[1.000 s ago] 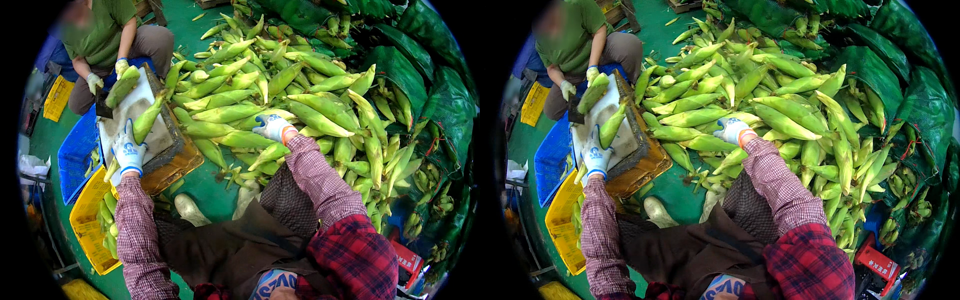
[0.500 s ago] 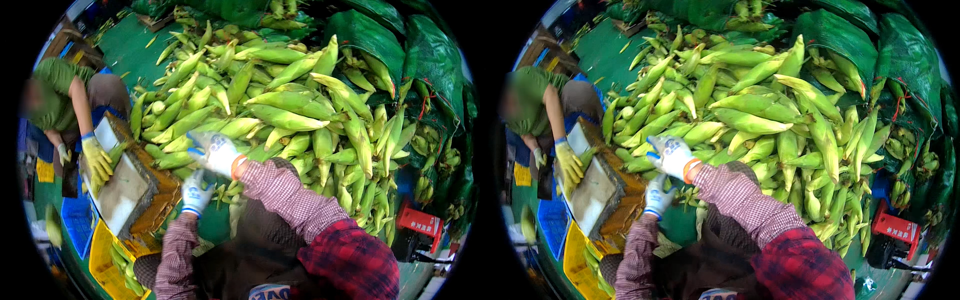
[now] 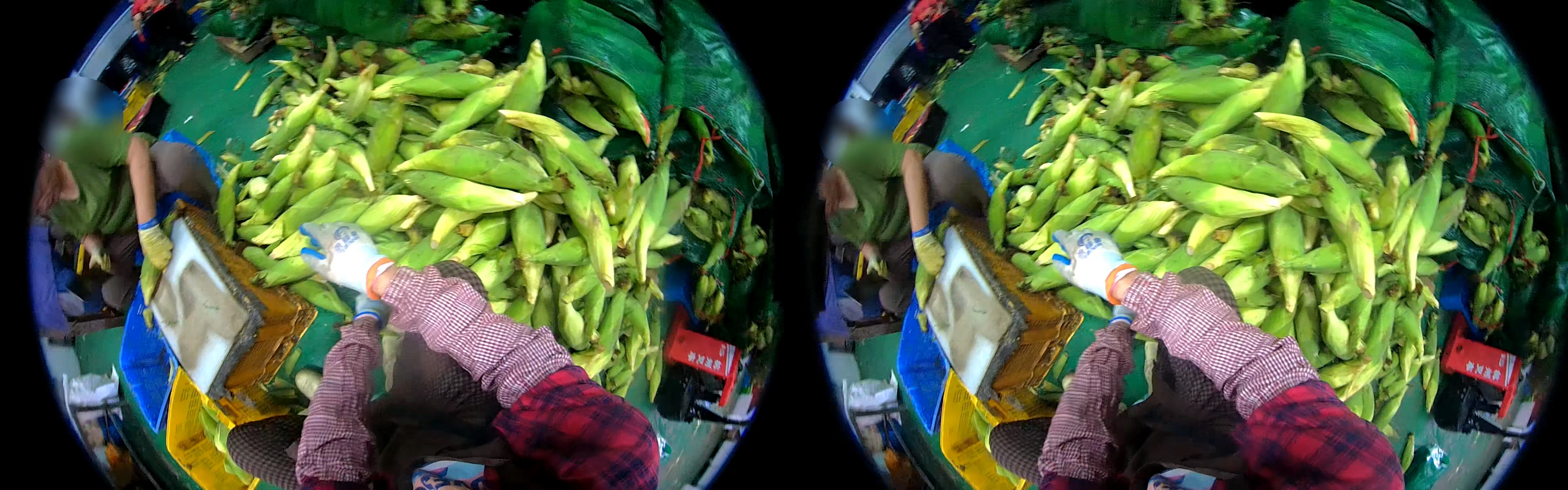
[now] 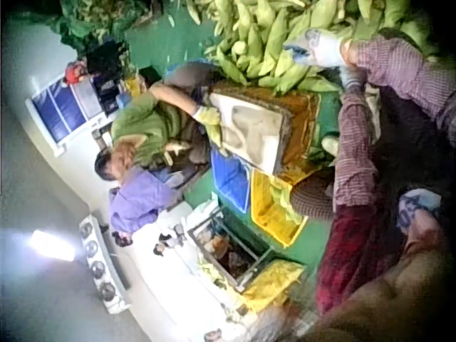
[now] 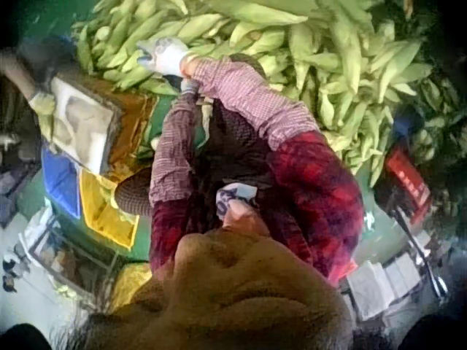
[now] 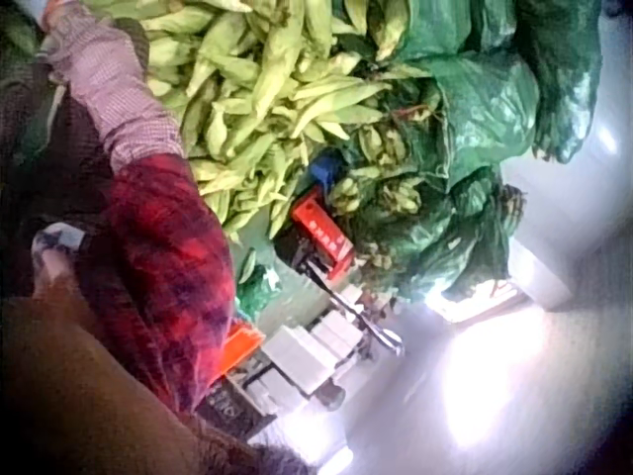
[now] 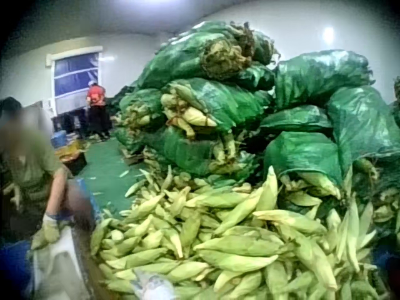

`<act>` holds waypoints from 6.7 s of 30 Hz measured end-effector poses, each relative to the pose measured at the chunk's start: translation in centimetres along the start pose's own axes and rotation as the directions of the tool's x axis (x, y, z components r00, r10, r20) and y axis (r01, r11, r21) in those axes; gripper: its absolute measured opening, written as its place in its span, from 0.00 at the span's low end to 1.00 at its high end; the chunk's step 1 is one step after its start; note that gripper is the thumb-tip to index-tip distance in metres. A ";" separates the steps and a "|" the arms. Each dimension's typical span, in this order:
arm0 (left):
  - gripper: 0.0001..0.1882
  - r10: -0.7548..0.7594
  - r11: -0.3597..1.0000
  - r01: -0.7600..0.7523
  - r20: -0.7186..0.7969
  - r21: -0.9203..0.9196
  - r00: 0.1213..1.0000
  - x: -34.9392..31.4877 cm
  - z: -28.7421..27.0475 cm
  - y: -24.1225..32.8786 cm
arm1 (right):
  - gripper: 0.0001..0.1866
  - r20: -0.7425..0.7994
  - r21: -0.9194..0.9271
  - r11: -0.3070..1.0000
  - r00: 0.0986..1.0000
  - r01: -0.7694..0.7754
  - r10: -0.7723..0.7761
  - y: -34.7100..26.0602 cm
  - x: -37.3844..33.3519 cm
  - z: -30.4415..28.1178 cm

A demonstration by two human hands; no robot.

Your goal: The person empties corn from green mesh bags onto the floor, then sits and shucks the corn by hand, placing the husked cobs into yellow crates. Another person nearby uses a knife to trim corn on a cutting board.

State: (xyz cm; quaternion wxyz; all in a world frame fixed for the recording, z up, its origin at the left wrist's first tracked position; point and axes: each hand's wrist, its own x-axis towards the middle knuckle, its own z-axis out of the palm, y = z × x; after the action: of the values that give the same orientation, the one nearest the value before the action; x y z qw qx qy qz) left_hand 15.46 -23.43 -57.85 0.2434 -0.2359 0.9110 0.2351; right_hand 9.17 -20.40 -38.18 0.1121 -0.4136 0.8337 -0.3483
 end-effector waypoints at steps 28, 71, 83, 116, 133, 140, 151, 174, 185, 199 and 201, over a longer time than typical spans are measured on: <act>0.34 -0.490 0.865 0.395 -0.683 -0.308 0.541 -27.0 -21.1 -32.3 | 0.27 -0.087 0.129 0.982 0.988 0.139 -0.128 -0.1 -1.0 -0.3; 0.34 -0.129 0.204 -0.523 -0.552 -0.828 0.824 -8.2 -14.0 -7.6 | 0.19 -0.129 0.988 0.132 0.875 0.075 0.466 2.9 1.1 -3.5; 0.46 0.155 0.988 -0.077 -0.830 0.134 0.535 -23.0 -26.1 -15.3 | 0.17 0.025 0.992 0.107 0.931 -0.068 0.364 1.9 0.5 -1.8; 0.45 0.034 0.866 0.241 -0.532 0.439 0.846 8.0 -10.3 -7.8 | 0.21 0.060 0.991 -0.134 0.903 -0.002 0.427 4.5 1.5 -3.3; 0.38 0.003 0.838 0.274 -0.506 0.471 0.863 7.8 -9.6 -8.7 | 0.21 0.082 0.985 -0.169 0.931 -0.022 0.357 2.6 0.5 -3.7; 0.32 0.016 0.885 0.168 -0.390 0.433 0.921 9.3 -11.0 -9.8 | 0.20 0.119 0.988 -0.134 0.920 -0.073 0.375 3.0 0.9 -3.8; 0.47 0.340 0.934 -0.168 -0.639 0.316 0.690 -8.2 -23.1 -5.5 | 0.19 0.103 0.993 -0.099 0.920 -0.070 0.377 3.7 1.0 -3.2; 0.23 -0.312 -0.045 0.028 0.041 -0.999 0.949 -6.7 -10.0 -17.1 | 0.21 0.161 0.985 -0.117 0.931 -0.130 0.327 3.7 1.1 -2.3; 0.32 -0.306 -0.632 -0.101 0.128 -0.768 0.943 8.2 -0.3 -18.4 | 0.20 0.192 0.979 -0.129 0.921 -0.157 0.340 3.7 1.5 -2.4; 0.30 -0.124 0.140 -0.591 -0.607 -0.794 0.785 -8.8 -18.6 -7.9 | 0.20 0.160 0.986 -0.093 0.928 -0.136 0.336 4.4 1.4 -2.4; 0.37 -0.086 0.514 -0.514 -0.638 -0.686 0.765 -12.3 -21.4 -8.2 | 0.20 0.154 0.988 -0.081 0.930 -0.135 0.334 4.3 1.3 -2.3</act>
State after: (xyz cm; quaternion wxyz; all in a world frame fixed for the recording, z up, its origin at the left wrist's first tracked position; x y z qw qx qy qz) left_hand 22.28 -37.57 -37.05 -0.2337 -0.2610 0.7349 0.5807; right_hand 4.60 -18.48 -39.26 0.3735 -0.0296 0.3930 -0.8397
